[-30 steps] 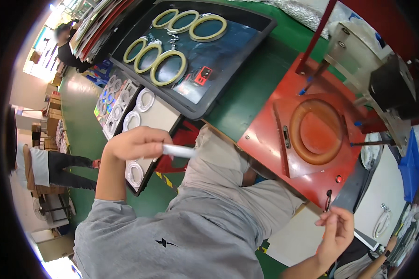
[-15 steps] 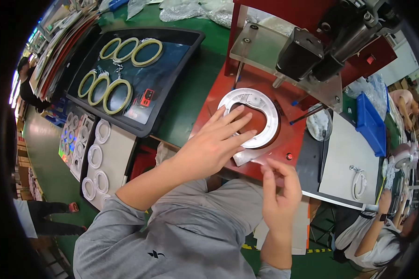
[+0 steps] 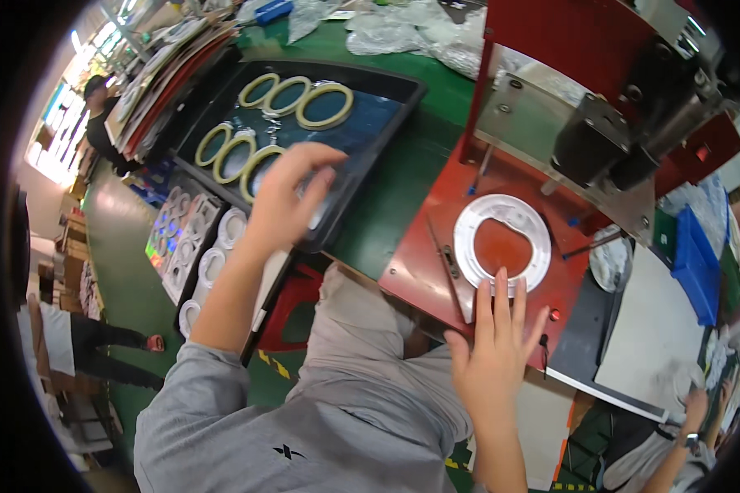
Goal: Applying adhesive to circular rings and using a mechanical press for assembly.
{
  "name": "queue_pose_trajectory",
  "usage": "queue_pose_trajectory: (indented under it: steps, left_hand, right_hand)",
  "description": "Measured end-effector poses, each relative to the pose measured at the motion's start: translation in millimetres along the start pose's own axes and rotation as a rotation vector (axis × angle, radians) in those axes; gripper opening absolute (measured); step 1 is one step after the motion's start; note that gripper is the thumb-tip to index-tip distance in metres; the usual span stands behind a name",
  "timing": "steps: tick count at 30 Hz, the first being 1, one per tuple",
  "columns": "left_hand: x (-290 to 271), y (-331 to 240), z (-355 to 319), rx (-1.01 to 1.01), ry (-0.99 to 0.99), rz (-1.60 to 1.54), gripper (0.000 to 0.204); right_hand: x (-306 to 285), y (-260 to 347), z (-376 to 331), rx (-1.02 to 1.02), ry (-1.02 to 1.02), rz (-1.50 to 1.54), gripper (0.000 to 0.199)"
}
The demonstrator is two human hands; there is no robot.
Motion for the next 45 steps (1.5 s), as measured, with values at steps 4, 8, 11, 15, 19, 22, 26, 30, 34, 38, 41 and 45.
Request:
queue_pose_trajectory:
  steps: [4,8,11,15,19,22,26,30,34,38,41,45]
  left_hand:
    - [-44.4,137.0,-1.4,-0.202,0.129,0.432,0.041]
    - [-47.3,203.0,-0.9,-0.157,0.291,0.593,0.034]
    - [-49.6,217.3,10.4,-0.189,0.301,0.561,0.016]
    - [-63.9,184.8,24.3,-0.163,0.214,0.531,0.019]
    - [-84.9,111.9,23.9,-0.099,-0.066,0.401,0.017]
    - [-68.8,19.2,23.3,0.073,-0.081,0.295,0.016]
    - [-39.7,-60.5,-10.3,0.186,-0.050,0.128,0.021]
    - [8.9,-94.7,-46.3,0.226,0.092,-0.120,0.030]
    - [44.3,-70.8,-85.2,-0.125,0.109,-0.521,0.031]
    - [86.6,-69.7,-114.9,-0.325,0.414,-1.048,0.033]
    - [99.2,-72.4,-124.7,-0.397,0.500,-1.150,0.033]
    - [108.0,-71.8,-129.2,-0.426,0.493,-1.232,0.035]
  right_hand:
    - [-16.1,28.5,-20.6,-0.149,-0.035,0.190,0.054]
    - [-9.7,43.6,-35.6,-0.223,-0.055,0.487,0.037]
    - [6.4,50.6,-40.2,-0.222,0.013,0.561,0.029]
    - [16.8,49.4,-44.8,-0.239,0.066,0.602,0.025]
    - [7.8,43.0,-36.6,-0.150,0.075,0.682,0.022]
    - [-0.6,30.8,-23.4,-0.016,0.006,0.822,0.020]
    - [-5.4,29.8,-4.8,0.011,-0.025,1.166,0.051]
    - [-8.0,53.4,12.7,-0.006,0.115,1.538,0.053]
    - [5.7,22.2,10.5,0.389,0.097,1.596,0.021]
    - [-9.3,-9.6,5.0,0.355,-0.131,1.435,0.021]
    - [-28.5,-19.5,3.1,0.265,-0.273,1.294,0.025]
    - [-37.8,-19.5,0.9,0.173,-0.329,1.187,0.026]
Point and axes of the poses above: each hand's wrist, its own z-axis towards the middle knuckle, its own x-axis out of the palm, y = z × x, the point moved 10 cm from there along z, towards the middle knuckle, and after that the axes turned 1 degree about -y, right-handed, at the moved point
